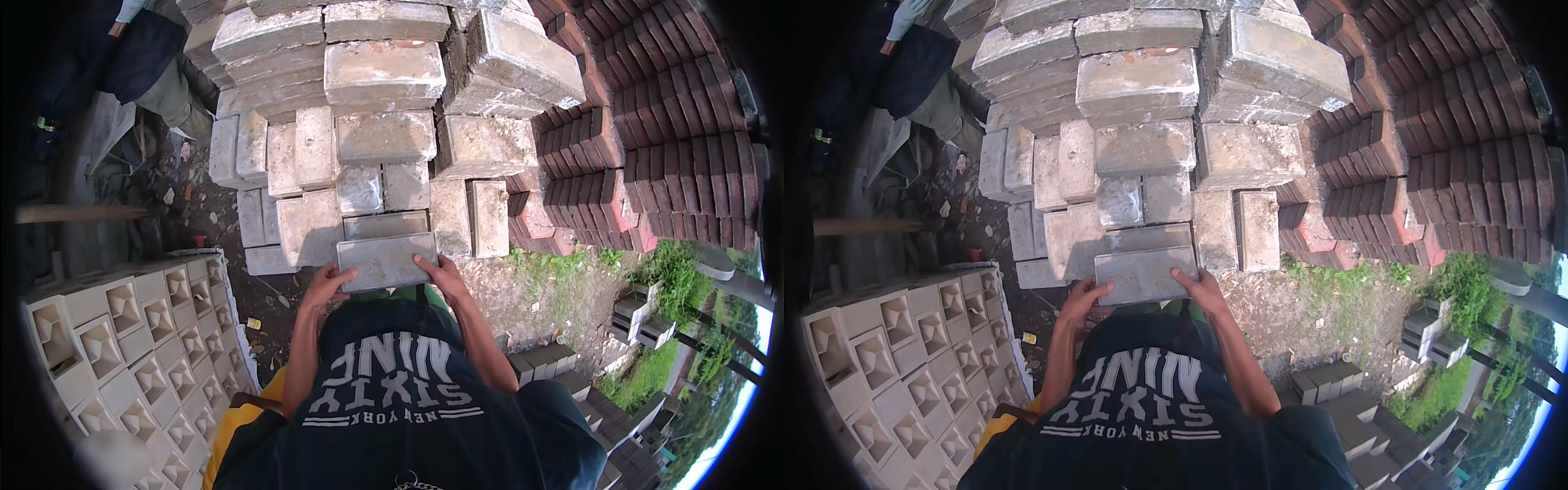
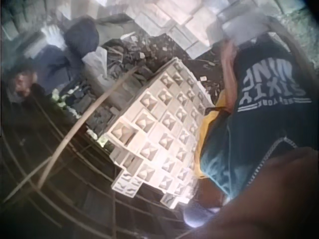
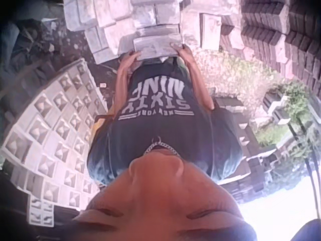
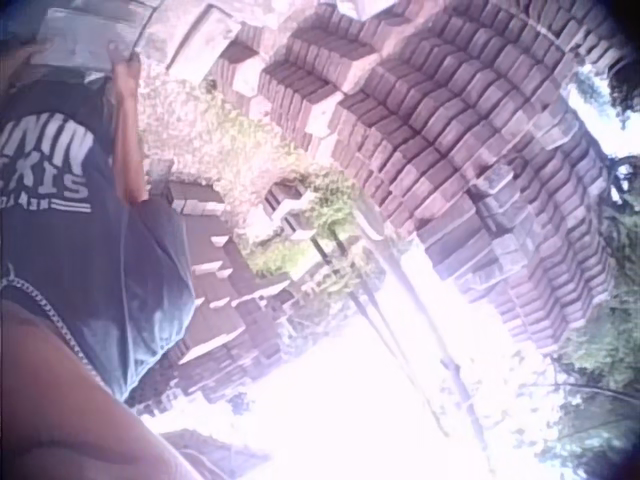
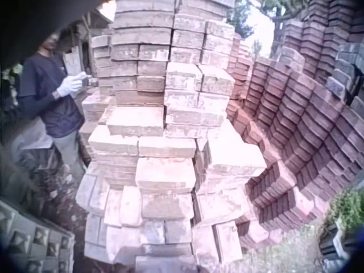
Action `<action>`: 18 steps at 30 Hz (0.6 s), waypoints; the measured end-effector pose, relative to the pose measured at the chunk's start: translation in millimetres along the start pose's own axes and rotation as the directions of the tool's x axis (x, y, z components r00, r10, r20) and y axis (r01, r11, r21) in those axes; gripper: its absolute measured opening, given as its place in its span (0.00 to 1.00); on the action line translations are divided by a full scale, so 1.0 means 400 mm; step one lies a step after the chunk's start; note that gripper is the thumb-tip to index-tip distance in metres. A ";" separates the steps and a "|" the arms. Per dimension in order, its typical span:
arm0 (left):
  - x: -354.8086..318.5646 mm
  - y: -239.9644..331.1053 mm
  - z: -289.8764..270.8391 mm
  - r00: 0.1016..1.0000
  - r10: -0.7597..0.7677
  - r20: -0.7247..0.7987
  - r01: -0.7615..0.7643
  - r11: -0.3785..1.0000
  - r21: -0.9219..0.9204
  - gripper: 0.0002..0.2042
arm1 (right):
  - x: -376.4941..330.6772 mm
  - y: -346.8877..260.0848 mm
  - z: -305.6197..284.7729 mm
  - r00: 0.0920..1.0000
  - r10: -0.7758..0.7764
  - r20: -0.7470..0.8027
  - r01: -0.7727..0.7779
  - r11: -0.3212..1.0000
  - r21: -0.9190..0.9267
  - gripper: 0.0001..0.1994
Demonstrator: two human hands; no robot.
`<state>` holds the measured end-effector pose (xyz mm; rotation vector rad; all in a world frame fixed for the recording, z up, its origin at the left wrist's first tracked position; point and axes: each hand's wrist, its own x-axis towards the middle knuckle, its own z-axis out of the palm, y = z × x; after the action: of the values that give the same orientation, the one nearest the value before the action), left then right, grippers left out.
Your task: The person loads concrete paving blocks into a truck bed by picking up blocks from ground stacks by hand, carrying them across a wooden plank, and placing them onto the truck bed.
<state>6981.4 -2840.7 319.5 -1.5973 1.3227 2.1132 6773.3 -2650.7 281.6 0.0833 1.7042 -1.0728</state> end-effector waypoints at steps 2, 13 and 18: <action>0.016 0.008 -0.016 1.000 0.008 0.014 -0.007 0.999 -0.048 0.32 | 0.013 -0.029 0.009 0.986 -0.164 -0.040 0.162 0.985 -0.066 0.38; 0.127 -0.051 0.038 0.795 0.599 -0.096 -0.565 0.788 0.244 0.41 | 0.015 0.000 0.060 0.775 -0.629 0.062 0.430 0.452 -0.782 0.50; 0.135 -0.053 0.046 0.840 0.519 -0.158 -0.513 0.855 0.078 0.38 | 0.043 0.025 0.068 0.749 -0.661 0.047 0.451 0.458 -0.766 0.53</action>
<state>6959.6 -2833.7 262.9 -1.5693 2.0343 2.2446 6791.1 -2670.7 261.3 -1.0015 2.3897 -0.7258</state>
